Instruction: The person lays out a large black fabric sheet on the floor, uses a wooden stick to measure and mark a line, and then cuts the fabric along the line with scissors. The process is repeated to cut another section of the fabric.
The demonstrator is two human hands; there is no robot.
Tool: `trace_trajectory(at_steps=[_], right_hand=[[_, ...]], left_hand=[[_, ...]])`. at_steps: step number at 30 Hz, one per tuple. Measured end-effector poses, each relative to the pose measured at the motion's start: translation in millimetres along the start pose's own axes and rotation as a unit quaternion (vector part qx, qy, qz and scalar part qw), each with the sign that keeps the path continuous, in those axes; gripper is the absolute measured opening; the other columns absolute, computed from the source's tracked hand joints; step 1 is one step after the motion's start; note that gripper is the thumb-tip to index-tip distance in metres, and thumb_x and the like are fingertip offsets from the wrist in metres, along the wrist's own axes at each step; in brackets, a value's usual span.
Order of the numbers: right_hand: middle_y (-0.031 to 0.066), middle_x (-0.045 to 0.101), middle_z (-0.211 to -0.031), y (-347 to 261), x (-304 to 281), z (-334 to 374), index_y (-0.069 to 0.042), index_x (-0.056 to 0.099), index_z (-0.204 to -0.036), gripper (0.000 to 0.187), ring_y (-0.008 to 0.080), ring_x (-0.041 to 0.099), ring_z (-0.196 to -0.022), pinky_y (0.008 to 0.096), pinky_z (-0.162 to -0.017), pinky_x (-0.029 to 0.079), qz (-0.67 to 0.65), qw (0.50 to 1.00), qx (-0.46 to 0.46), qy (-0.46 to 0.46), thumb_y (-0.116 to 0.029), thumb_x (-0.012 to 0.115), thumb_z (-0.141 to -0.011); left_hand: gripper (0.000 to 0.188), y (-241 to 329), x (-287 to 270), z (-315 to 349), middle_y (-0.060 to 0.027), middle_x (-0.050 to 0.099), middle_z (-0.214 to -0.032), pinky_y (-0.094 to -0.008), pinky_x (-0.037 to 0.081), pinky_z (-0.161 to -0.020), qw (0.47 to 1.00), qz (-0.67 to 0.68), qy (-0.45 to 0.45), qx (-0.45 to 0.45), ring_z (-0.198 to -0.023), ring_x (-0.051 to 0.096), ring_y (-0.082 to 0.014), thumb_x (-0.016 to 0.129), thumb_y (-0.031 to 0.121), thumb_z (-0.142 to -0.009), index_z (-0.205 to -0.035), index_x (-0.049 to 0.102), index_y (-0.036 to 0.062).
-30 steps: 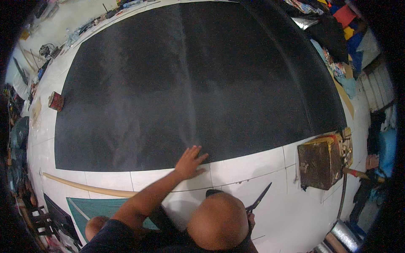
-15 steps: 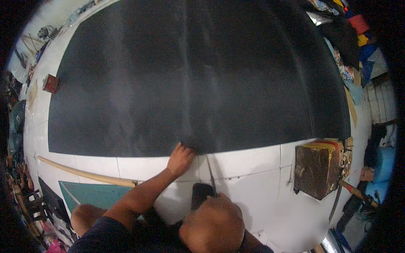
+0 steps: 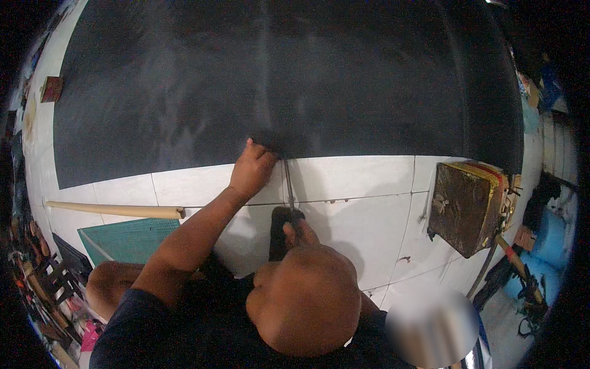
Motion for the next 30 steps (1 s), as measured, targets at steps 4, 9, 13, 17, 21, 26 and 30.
trace_trajectory(at_steps=[4, 9, 13, 17, 21, 26, 30], right_hand=[[0.0164, 0.064, -0.086, -5.1, 5.4, -2.2, -0.004, 0.059, -0.096, 0.035, 0.0315, 0.062, -0.081, 0.0416, -0.076, 0.048, -0.006, 1.0, -0.001, 0.0, -0.039, 0.062, -0.089], [0.0164, 0.064, -0.085, -8.9, 11.5, 2.7, -0.004, 0.058, -0.096, 0.037, 0.0312, 0.063, -0.081, 0.0415, -0.076, 0.048, -0.011, 1.0, -0.004, -0.004, -0.04, 0.063, -0.089], [0.0163, 0.064, -0.085, -7.1, 16.0, 7.5, -0.004, 0.058, -0.096, 0.037, 0.0309, 0.063, -0.081, 0.0414, -0.076, 0.048, -0.014, 1.0, 0.0, -0.006, -0.04, 0.064, -0.088], [0.0163, 0.064, -0.084, -7.1, 17.4, 7.6, -0.004, 0.058, -0.096, 0.038, 0.0307, 0.063, -0.081, 0.0413, -0.076, 0.048, -0.014, 1.0, 0.001, -0.007, -0.041, 0.064, -0.088], [0.0162, 0.064, -0.084, -7.2, 18.5, 6.1, -0.004, 0.058, -0.096, 0.039, 0.0304, 0.063, -0.081, 0.0412, -0.076, 0.048, -0.021, 1.0, -0.002, -0.002, -0.042, 0.065, -0.087], [0.0161, 0.064, -0.083, -13.0, 19.5, -2.5, -0.004, 0.058, -0.096, 0.041, 0.0301, 0.063, -0.08, 0.0411, -0.076, 0.048, -0.029, 1.0, -0.008, 0.002, -0.043, 0.066, -0.087], [0.0161, 0.064, -0.083, -15.1, 22.7, -3.9, -0.004, 0.057, -0.096, 0.042, 0.0298, 0.063, -0.08, 0.041, -0.076, 0.048, -0.035, 0.999, -0.005, 0.004, -0.044, 0.067, -0.086]], left_hand=[[0.02, 6.3, -7.7, -2.3, -0.0128, 0.057, -0.096, -0.0559, 0.036, -0.108, 0.999, 0.031, 0.018, -0.014, -0.095, 0.057, -0.0321, 0.068, 0.007, -0.079, -0.098, 0.065, 0.0032], [0.017, 8.1, -7.6, -4.9, -0.0129, 0.057, -0.094, -0.0587, 0.035, -0.107, 0.998, 0.041, 0.036, -0.008, -0.094, 0.057, -0.0323, 0.068, 0.007, -0.08, -0.096, 0.065, 0.0023], [0.018, 6.6, -3.6, -3.2, -0.0128, 0.058, -0.093, -0.0604, 0.033, -0.108, 0.999, 0.043, 0.024, -0.004, -0.096, 0.057, -0.0343, 0.068, 0.004, -0.079, -0.097, 0.064, 0.0023], [0.015, 6.3, -4.9, -3.6, -0.0139, 0.058, -0.093, -0.0606, 0.032, -0.109, 0.998, 0.047, 0.034, -0.007, -0.095, 0.057, -0.035, 0.067, 0.003, -0.08, -0.094, 0.064, 0.0023], [0.01, 6.8, -1.7, -3.4, -0.0139, 0.059, -0.094, -0.0601, 0.032, -0.109, 0.999, 0.04, 0.005, -0.021, -0.096, 0.058, -0.0345, 0.065, 0.003, -0.082, -0.092, 0.064, 0.002], [0.009, 6.4, -4.2, -4.3, -0.0119, 0.06, -0.093, -0.0594, 0.032, -0.109, 0.998, 0.05, 0.016, -0.025, -0.096, 0.058, -0.0333, 0.065, 0.004, -0.082, -0.091, 0.064, 0.0022], [0.01, 6.3, -4.5, -3.8, -0.0113, 0.06, -0.092, -0.0595, 0.032, -0.108, 0.998, 0.06, 0.021, -0.02, -0.096, 0.059, -0.0324, 0.066, 0.004, -0.082, -0.092, 0.065, 0.0031]])
Point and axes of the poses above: each hand's wrist, its own z-axis away from the middle knuckle, its own x-axis out of the palm, y = z × x, the point moved 4 cm from there along -z, towards the middle knuckle
